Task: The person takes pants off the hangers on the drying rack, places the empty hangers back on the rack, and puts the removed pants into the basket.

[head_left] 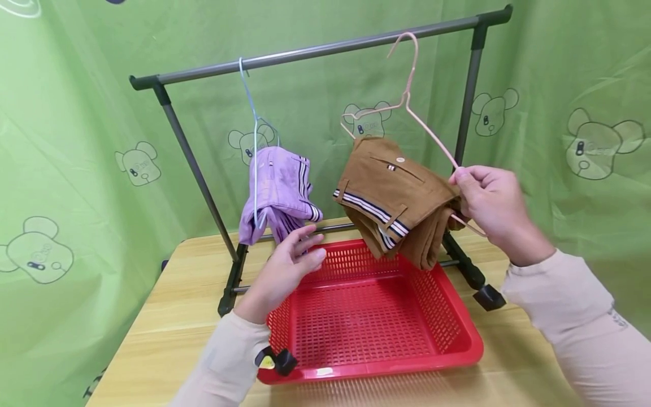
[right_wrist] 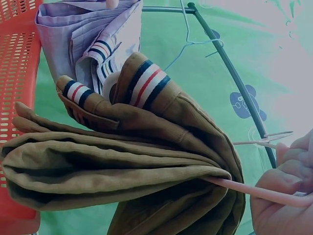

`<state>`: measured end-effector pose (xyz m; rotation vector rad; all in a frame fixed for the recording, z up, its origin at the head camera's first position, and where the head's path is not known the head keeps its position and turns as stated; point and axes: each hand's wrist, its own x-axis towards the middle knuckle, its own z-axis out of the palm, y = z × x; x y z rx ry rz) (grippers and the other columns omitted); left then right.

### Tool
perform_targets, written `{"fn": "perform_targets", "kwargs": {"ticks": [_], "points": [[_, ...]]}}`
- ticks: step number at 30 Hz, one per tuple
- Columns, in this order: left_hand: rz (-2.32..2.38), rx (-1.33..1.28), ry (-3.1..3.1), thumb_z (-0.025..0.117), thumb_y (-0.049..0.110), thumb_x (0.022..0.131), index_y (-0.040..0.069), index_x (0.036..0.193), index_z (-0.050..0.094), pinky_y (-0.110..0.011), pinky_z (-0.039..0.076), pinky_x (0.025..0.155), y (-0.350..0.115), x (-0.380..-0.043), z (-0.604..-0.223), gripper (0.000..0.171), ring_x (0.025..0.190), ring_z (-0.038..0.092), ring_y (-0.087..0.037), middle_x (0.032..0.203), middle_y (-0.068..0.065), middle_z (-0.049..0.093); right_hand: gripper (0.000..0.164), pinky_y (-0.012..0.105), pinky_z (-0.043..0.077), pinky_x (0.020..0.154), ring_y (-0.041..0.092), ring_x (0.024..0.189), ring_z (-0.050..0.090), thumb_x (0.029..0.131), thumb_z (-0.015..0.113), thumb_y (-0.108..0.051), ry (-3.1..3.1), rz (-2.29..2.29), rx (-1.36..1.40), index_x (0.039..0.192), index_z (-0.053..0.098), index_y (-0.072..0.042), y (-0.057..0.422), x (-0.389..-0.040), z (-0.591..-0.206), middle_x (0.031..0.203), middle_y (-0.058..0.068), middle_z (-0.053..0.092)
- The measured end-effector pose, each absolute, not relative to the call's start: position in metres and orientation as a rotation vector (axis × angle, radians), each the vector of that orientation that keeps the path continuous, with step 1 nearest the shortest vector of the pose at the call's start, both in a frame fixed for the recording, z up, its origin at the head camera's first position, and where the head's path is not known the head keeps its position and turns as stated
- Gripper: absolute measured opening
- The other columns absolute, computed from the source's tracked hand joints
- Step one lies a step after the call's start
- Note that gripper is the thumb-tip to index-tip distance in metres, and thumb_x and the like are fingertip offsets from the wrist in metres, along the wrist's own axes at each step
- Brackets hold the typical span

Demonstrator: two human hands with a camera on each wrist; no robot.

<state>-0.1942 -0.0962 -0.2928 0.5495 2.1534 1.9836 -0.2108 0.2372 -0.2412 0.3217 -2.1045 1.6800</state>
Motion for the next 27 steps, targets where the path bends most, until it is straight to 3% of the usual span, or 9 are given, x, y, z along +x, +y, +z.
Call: {"fn": "perform_targets", "kwargs": {"ticks": [11, 18, 27], "points": [[2.159, 0.307, 1.826, 0.051, 0.009, 0.100, -0.004, 0.146, 0.023, -0.047, 0.040, 0.105, -0.059, -0.215, -0.298, 0.056, 0.133, 0.038, -0.042, 0.145, -0.028, 0.035, 0.026, 0.030, 0.022, 0.033, 0.009, 0.038, 0.035, 0.102, 0.051, -0.015, -2.062, 1.715, 0.350, 0.083, 0.068, -0.007, 0.237, -0.210, -0.246, 0.049, -0.002, 0.042], [2.181, 0.096, 1.717, 0.053, 0.021, 0.101, -0.004, 0.143, 0.024, -0.050, 0.036, 0.107, -0.035, -0.233, -0.307, 0.057, 0.135, 0.033, -0.043, 0.149, -0.024, 0.032, 0.026, 0.029, 0.024, 0.034, 0.009, 0.038, 0.036, 0.102, 0.050, -0.013, -2.064, 1.696, 0.365, 0.083, 0.067, -0.007, 0.236, -0.209, -0.247, 0.049, 0.001, 0.043], [2.195, -0.079, 1.637, 0.054, 0.042, 0.098, -0.003, 0.151, 0.011, -0.054, 0.023, 0.113, -0.010, -0.254, -0.318, 0.082, 0.139, 0.020, -0.048, 0.153, -0.032, 0.017, 0.026, 0.028, 0.027, 0.034, 0.010, 0.038, 0.037, 0.102, 0.048, -0.014, -2.110, 1.628, 0.352, 0.085, 0.066, -0.005, 0.235, -0.207, -0.247, 0.049, 0.001, 0.043]]}}
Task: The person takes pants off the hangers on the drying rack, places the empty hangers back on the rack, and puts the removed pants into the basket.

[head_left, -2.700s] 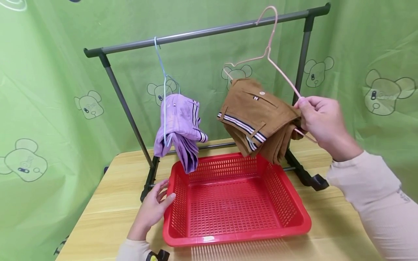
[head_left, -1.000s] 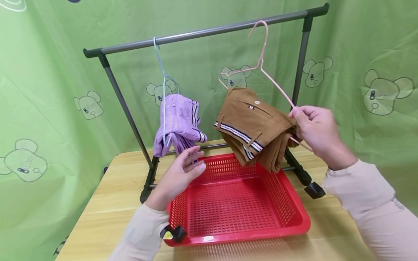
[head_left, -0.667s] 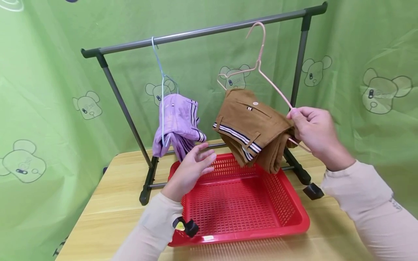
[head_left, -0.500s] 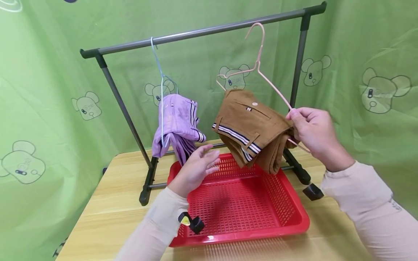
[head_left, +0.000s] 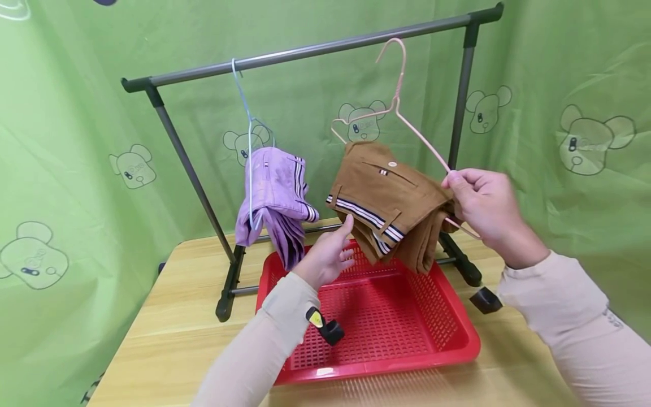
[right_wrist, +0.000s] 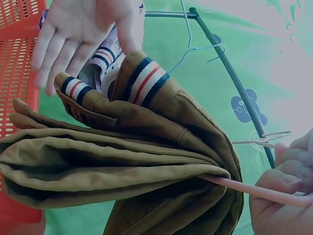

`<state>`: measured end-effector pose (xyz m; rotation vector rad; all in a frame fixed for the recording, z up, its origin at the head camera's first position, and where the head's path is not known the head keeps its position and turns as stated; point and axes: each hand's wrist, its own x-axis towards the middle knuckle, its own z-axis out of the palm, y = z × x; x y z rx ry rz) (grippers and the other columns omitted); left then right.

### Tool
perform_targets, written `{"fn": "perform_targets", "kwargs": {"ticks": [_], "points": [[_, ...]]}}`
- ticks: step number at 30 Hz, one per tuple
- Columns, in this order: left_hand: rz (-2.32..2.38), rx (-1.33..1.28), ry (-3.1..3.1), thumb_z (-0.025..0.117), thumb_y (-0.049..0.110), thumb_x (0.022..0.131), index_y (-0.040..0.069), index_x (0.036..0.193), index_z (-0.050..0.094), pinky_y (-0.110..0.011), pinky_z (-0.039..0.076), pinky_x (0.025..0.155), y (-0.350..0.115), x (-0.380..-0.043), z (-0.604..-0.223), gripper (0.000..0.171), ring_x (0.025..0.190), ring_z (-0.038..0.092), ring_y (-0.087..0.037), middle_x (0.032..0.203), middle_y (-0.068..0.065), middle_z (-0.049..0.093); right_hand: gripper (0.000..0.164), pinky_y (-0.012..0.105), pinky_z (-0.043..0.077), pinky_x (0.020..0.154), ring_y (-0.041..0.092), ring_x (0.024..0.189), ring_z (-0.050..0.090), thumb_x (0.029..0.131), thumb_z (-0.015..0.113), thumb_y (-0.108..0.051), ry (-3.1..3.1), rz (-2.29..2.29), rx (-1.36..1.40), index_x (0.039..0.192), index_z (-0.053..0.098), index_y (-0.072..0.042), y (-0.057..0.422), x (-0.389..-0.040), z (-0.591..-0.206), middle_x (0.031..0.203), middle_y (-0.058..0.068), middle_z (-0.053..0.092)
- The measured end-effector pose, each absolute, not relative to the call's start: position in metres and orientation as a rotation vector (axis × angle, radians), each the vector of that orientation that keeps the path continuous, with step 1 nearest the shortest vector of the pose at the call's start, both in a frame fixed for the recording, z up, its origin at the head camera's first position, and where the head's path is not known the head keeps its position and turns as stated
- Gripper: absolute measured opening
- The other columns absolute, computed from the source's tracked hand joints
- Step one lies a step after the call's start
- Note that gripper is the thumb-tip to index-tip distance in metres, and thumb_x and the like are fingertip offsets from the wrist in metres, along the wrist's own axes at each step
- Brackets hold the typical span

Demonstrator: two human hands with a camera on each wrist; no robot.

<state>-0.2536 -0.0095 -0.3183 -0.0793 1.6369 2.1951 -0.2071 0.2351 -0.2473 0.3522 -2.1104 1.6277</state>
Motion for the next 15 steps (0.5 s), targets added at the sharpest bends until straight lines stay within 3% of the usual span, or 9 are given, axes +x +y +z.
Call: {"fn": "perform_targets", "kwargs": {"ticks": [10, 12, 15], "points": [[2.167, -0.192, 1.565, 0.054, 0.055, 0.093, 0.001, 0.153, 0.010, -0.054, 0.017, 0.114, 0.009, -0.269, -0.335, 0.091, 0.141, 0.018, -0.046, 0.154, -0.031, 0.015, 0.027, 0.029, 0.025, 0.033, 0.010, 0.038, 0.037, 0.102, 0.048, -0.012, -2.109, 1.623, 0.394, 0.084, 0.065, -0.003, 0.236, -0.205, -0.247, 0.049, 0.002, 0.043], [2.176, -0.211, 1.537, 0.053, 0.060, 0.091, 0.002, 0.152, 0.015, -0.055, 0.019, 0.114, 0.014, -0.271, -0.338, 0.093, 0.140, 0.021, -0.045, 0.153, -0.030, 0.020, 0.027, 0.029, 0.025, 0.033, 0.010, 0.039, 0.037, 0.102, 0.048, -0.012, -2.102, 1.631, 0.400, 0.084, 0.065, -0.003, 0.236, -0.205, -0.247, 0.049, 0.003, 0.044], [2.188, -0.230, 1.487, 0.051, 0.069, 0.087, 0.002, 0.146, 0.034, -0.054, 0.027, 0.111, 0.022, -0.273, -0.342, 0.091, 0.135, 0.034, -0.039, 0.146, -0.024, 0.038, 0.027, 0.030, 0.024, 0.034, 0.010, 0.039, 0.037, 0.102, 0.048, -0.011, -2.098, 1.660, 0.403, 0.084, 0.066, -0.003, 0.237, -0.203, -0.247, 0.049, 0.002, 0.043]]}}
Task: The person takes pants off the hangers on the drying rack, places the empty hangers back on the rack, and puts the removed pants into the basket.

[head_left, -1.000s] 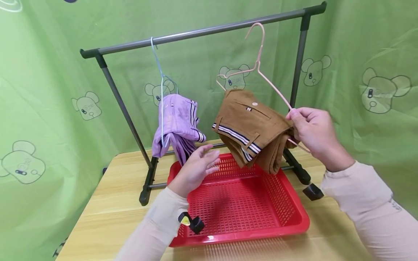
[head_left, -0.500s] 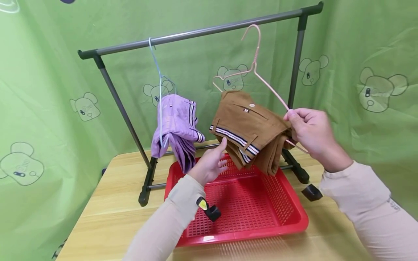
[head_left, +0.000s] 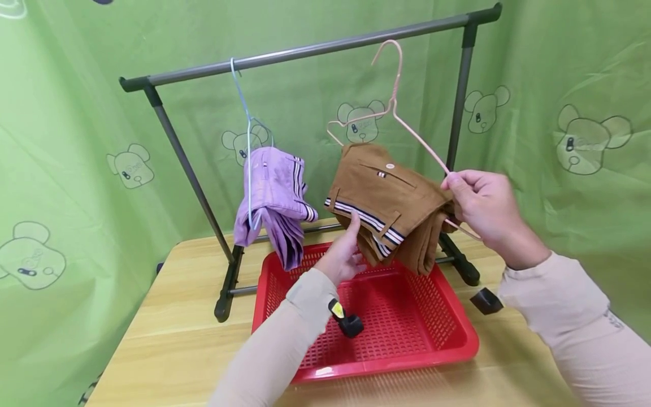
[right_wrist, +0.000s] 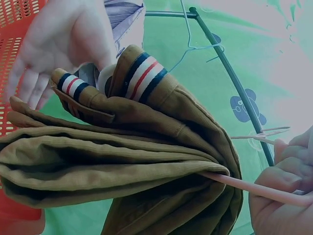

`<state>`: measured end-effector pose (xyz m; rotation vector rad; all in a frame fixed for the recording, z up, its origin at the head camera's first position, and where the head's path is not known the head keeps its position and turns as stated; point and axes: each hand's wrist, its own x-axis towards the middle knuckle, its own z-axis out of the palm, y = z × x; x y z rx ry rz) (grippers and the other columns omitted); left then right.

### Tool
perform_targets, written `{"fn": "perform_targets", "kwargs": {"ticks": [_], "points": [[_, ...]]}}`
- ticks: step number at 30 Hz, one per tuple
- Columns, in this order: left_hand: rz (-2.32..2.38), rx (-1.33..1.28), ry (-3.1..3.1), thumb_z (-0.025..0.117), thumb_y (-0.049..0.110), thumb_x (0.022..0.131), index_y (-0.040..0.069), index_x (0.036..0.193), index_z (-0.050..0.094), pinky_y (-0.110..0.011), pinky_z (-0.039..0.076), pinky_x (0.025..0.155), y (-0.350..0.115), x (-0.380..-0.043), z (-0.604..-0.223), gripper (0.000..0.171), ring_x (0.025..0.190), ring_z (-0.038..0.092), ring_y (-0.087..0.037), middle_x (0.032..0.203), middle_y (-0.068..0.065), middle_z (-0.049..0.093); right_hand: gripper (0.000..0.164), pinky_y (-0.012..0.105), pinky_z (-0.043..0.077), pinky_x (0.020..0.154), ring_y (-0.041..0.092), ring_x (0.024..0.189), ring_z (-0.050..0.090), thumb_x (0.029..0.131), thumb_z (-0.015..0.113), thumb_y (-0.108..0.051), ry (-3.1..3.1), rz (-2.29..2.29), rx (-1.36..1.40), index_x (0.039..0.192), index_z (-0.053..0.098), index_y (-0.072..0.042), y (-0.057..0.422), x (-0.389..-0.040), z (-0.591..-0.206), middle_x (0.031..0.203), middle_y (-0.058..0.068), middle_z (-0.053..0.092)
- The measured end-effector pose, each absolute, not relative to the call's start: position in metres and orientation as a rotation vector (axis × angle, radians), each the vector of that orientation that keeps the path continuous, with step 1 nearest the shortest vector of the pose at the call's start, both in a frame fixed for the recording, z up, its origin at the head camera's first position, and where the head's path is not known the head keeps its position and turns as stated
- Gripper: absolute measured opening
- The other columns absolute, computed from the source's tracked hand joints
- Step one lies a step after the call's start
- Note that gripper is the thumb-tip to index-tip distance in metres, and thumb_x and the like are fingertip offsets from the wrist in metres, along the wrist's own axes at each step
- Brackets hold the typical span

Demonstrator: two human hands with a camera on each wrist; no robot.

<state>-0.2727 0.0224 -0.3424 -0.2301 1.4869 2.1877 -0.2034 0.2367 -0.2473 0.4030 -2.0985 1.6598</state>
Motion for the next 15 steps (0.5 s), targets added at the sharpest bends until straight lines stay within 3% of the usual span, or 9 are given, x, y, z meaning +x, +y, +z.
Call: {"fn": "perform_targets", "kwargs": {"ticks": [3, 6, 15], "points": [[2.225, -0.249, 1.439, 0.052, 0.075, 0.081, 0.004, 0.132, 0.051, -0.051, 0.037, 0.104, 0.030, -0.274, -0.346, 0.087, 0.121, 0.050, -0.032, 0.128, -0.017, 0.057, 0.026, 0.031, 0.023, 0.034, 0.010, 0.039, 0.036, 0.102, 0.048, -0.012, -2.106, 1.671, 0.402, 0.085, 0.066, -0.004, 0.237, -0.203, -0.247, 0.049, 0.001, 0.043], [2.267, -0.297, 1.384, 0.056, 0.077, 0.077, 0.007, 0.120, 0.059, -0.045, 0.043, 0.097, 0.036, -0.275, -0.349, 0.082, 0.110, 0.057, -0.027, 0.115, -0.012, 0.063, 0.026, 0.032, 0.022, 0.034, 0.010, 0.039, 0.035, 0.102, 0.047, -0.011, -2.112, 1.668, 0.399, 0.085, 0.067, -0.006, 0.238, -0.202, -0.247, 0.049, -0.001, 0.042], [2.291, -0.299, 1.311, 0.056, 0.077, 0.077, 0.009, 0.129, 0.056, -0.041, 0.037, 0.099, 0.038, -0.276, -0.353, 0.085, 0.114, 0.052, -0.024, 0.123, -0.008, 0.062, 0.027, 0.032, 0.022, 0.033, 0.009, 0.039, 0.035, 0.102, 0.047, -0.011, -2.155, 1.605, 0.369, 0.085, 0.068, -0.010, 0.242, -0.202, -0.246, 0.049, -0.001, 0.041]]}}
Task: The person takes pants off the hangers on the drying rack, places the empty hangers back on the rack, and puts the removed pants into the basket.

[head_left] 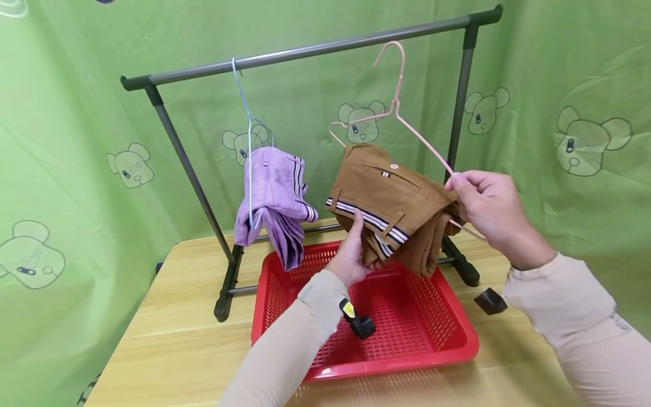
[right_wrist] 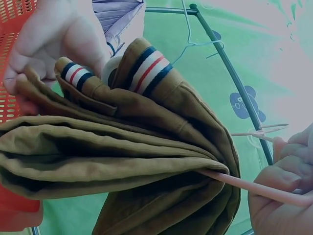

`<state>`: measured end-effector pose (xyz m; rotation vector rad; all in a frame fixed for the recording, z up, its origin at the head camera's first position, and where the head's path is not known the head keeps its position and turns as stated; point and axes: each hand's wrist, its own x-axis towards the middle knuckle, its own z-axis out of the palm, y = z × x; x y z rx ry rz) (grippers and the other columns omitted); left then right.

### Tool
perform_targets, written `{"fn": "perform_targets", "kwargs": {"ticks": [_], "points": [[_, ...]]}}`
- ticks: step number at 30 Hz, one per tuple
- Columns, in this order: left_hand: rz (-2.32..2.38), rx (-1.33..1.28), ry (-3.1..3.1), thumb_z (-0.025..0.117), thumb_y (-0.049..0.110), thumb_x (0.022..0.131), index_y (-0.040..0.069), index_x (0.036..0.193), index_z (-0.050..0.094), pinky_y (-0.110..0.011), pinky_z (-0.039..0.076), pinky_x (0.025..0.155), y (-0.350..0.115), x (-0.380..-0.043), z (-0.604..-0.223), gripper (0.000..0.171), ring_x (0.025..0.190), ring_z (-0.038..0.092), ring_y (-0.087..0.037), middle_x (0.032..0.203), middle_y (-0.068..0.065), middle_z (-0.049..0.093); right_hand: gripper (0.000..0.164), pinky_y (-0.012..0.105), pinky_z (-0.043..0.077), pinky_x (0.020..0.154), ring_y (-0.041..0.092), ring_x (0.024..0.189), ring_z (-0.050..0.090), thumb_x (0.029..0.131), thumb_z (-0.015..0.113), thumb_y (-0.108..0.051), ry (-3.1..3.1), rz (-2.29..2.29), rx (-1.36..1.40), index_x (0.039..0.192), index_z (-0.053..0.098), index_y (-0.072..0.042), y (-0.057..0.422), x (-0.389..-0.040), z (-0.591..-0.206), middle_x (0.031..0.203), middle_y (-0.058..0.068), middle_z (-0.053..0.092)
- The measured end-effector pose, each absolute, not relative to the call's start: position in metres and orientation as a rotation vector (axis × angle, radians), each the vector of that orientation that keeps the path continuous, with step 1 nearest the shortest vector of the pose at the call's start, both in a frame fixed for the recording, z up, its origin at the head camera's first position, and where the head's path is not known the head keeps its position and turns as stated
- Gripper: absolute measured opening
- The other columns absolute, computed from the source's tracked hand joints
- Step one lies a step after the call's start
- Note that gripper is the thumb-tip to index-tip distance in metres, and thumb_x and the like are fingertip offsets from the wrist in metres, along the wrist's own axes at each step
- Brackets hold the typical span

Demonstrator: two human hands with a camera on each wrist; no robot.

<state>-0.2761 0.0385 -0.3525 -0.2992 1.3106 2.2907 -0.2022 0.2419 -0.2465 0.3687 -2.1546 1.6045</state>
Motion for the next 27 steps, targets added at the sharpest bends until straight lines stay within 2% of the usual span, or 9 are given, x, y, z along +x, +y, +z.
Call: {"fn": "perform_targets", "kwargs": {"ticks": [7, 13, 17, 27], "points": [[2.280, -0.314, 1.246, 0.057, 0.079, 0.075, 0.010, 0.127, 0.056, -0.037, 0.039, 0.097, 0.0361, -0.2762, -0.3519, 0.086, 0.112, 0.053, -0.022, 0.118, -0.005, 0.064, 0.027, 0.031, 0.023, 0.033, 0.009, 0.039, 0.035, 0.102, 0.048, -0.012, -2.182, 1.561, 0.348, 0.085, 0.068, -0.012, 0.2426, -0.2024, -0.2479, 0.049, -0.001, 0.043], [2.303, -0.310, 1.203, 0.056, 0.080, 0.075, 0.013, 0.112, 0.063, -0.030, 0.039, 0.084, 0.0347, -0.2765, -0.3505, 0.077, 0.101, 0.055, -0.017, 0.109, -0.002, 0.066, 0.027, 0.032, 0.022, 0.032, 0.009, 0.038, 0.035, 0.102, 0.048, -0.011, -2.172, 1.552, 0.366, 0.084, 0.068, -0.011, 0.2412, -0.2027, -0.2481, 0.048, -0.001, 0.043], [2.298, -0.326, 1.207, 0.055, 0.081, 0.074, 0.013, 0.105, 0.064, -0.031, 0.037, 0.083, 0.0347, -0.2747, -0.3493, 0.075, 0.097, 0.055, -0.016, 0.104, -0.001, 0.066, 0.026, 0.031, 0.023, 0.033, 0.009, 0.039, 0.036, 0.102, 0.048, -0.011, -2.183, 1.546, 0.370, 0.085, 0.068, -0.011, 0.2414, -0.2027, -0.2489, 0.048, 0.000, 0.043], [2.178, -0.375, 1.282, 0.060, 0.086, 0.063, 0.007, 0.126, 0.053, -0.039, 0.034, 0.093, 0.0349, -0.2743, -0.3458, 0.101, 0.113, 0.048, -0.023, 0.121, -0.008, 0.057, 0.025, 0.029, 0.026, 0.033, 0.010, 0.039, 0.038, 0.101, 0.049, -0.010, -2.189, 1.528, 0.373, 0.085, 0.068, -0.011, 0.2411, -0.2019, -0.2488, 0.049, 0.002, 0.045]]}}
